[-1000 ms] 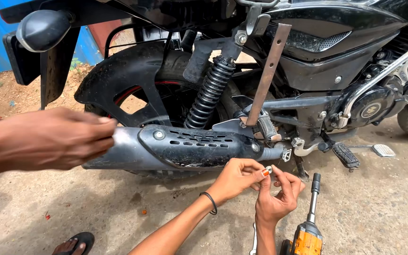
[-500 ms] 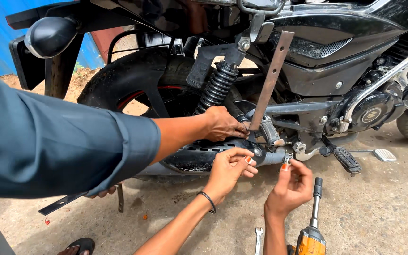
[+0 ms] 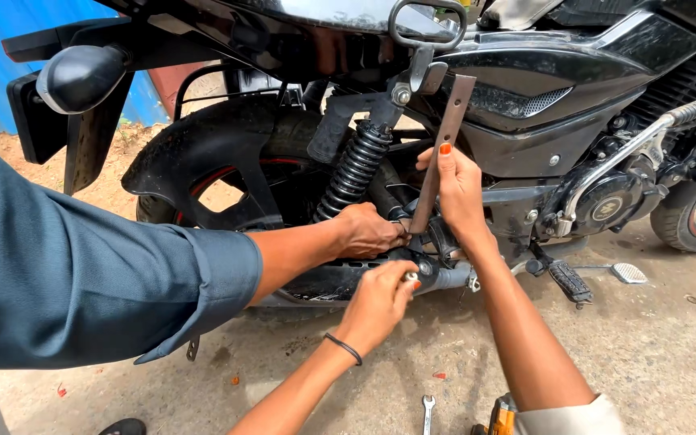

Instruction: The person sits on the ground beside a motorcycle and uses a cordless impact wrench to loosen the silencer mounting bolts. They then fit a metal strap bracket around the exhaust and near the rear shock, threading bolts by hand while a second person steadies the silencer, and resume using the impact wrench on the fasteners.

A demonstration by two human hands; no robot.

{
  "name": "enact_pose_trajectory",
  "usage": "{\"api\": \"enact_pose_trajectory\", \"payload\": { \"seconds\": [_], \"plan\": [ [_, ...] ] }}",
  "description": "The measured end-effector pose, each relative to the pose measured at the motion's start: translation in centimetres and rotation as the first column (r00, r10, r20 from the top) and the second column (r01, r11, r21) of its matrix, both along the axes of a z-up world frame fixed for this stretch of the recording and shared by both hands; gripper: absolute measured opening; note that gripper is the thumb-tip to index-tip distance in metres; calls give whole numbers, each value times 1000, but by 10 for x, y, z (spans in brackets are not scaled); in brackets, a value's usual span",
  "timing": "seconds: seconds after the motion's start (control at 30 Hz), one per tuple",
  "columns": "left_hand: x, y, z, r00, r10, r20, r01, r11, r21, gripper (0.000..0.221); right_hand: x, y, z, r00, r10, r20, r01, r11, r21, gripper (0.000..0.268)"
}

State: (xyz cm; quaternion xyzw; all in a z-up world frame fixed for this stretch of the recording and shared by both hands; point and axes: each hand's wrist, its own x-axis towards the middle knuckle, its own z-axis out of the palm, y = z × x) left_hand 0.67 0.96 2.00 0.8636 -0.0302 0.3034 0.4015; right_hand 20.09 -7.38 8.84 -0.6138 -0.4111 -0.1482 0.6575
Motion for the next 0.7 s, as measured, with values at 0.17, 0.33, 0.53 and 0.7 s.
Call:
{"api": "enact_pose_trajectory", "payload": {
  "seconds": [0.17, 0.33, 0.53, 0.7],
  "plan": [
    [5, -4, -50, 888, -274, -369, 296, 955, 5, 18, 8, -6, 3, 987, 126, 102, -113, 985, -127, 56],
    [43, 63, -166, 508, -255, -823, 171, 966, -194, 21, -4, -10, 17, 990, 11, 138, 26, 964, -264, 57],
    [123, 171, -293, 821, -282, -496, -88, 796, -599, 30, 0, 0, 7, 994, 100, 40, -88, 968, -236, 57],
    [158, 175, -350, 972, -146, 186, 171, -107, -979, 33, -15, 4, 7, 999, -36, 19, 39, 987, -157, 56]
  ]
}}
